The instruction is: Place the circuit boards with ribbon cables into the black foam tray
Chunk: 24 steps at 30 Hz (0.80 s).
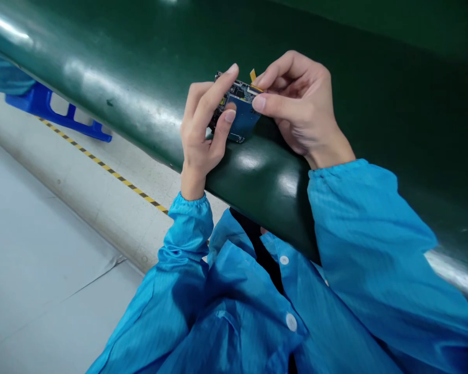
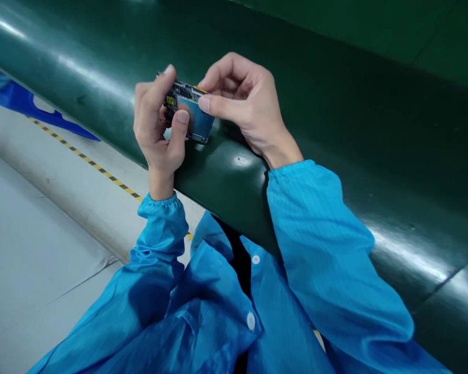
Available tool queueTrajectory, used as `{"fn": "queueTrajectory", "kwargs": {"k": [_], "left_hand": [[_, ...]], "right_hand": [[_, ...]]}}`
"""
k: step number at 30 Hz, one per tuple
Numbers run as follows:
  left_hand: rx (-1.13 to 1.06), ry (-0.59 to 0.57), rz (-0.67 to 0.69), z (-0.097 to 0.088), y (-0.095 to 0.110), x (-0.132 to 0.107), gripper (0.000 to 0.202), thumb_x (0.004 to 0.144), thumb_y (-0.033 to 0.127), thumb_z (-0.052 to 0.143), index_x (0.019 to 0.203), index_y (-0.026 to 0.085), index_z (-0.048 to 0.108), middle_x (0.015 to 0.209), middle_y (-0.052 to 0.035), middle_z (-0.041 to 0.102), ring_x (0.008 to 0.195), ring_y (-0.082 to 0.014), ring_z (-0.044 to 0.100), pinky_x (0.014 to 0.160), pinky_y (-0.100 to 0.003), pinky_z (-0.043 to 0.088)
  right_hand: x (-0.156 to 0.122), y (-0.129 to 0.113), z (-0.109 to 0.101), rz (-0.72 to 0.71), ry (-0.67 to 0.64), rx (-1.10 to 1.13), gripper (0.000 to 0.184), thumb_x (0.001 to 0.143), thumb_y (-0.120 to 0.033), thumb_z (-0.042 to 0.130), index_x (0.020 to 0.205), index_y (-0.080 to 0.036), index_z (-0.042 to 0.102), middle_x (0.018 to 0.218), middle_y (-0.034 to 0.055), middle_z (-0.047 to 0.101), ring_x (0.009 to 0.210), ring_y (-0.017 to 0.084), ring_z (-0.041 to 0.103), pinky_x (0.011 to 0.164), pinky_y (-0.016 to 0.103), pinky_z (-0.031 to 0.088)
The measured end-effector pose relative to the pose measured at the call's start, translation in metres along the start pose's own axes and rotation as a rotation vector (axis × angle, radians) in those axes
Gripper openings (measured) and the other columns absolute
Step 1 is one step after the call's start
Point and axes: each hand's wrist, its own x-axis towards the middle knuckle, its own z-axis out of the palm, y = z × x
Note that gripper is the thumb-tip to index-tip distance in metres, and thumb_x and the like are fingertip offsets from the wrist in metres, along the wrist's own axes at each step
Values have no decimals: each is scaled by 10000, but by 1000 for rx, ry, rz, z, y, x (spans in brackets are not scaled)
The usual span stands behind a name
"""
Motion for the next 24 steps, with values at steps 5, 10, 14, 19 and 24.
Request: {"fn": "queueTrajectory", "kwargs": {"k": [5, 10, 14, 19, 24], "left_hand": [[-47, -47, 12, 2, -3, 1, 615, 984, 743, 665, 1418, 305, 660, 1386, -102, 670, 1395, -325, 652, 1226, -538, 557], [-22, -26, -5, 5, 17, 2, 522, 1020, 735, 610, 1360, 343, 662, 1334, -84, 694, 1371, -277, 660, 1173, -447, 603], [42, 3, -21, 5, 28, 1, 431, 1038, 712, 599, 1286, 371, 686, 1315, -75, 688, 1342, -278, 679, 1130, -459, 643], [85, 34, -18, 6, 23, -2, 477, 1036, 741, 575, 1286, 344, 663, 1277, -81, 653, 1343, -284, 687, 1154, -489, 627], [97, 33, -4, 7, 18, -5, 496, 1057, 741, 525, 1312, 331, 638, 1253, -81, 629, 1340, -281, 694, 1118, -467, 639]], "right_hand": [[-1, -3, 1, 58, -2, 42, 518, 591, -684, 997, 809, -353, 663, 1038, -4, 783, 1109, 279, 709, 1050, 488, 645], [-4, -9, 1, 50, -1, 98, 456, 643, -609, 982, 847, -351, 666, 1118, -5, 783, 1225, 292, 696, 989, 468, 656], [-6, -15, 2, 88, 47, 67, 474, 609, -610, 1007, 834, -363, 671, 1177, 21, 762, 1279, 341, 646, 954, 503, 667], [-3, -12, 1, 41, 63, 214, 414, 579, -482, 1044, 777, -346, 706, 978, 16, 657, 1048, 266, 684, 934, 444, 671], [1, -5, 1, 19, 29, 238, 481, 592, -468, 1039, 808, -307, 641, 967, 18, 659, 1055, 263, 683, 981, 459, 658]]}}
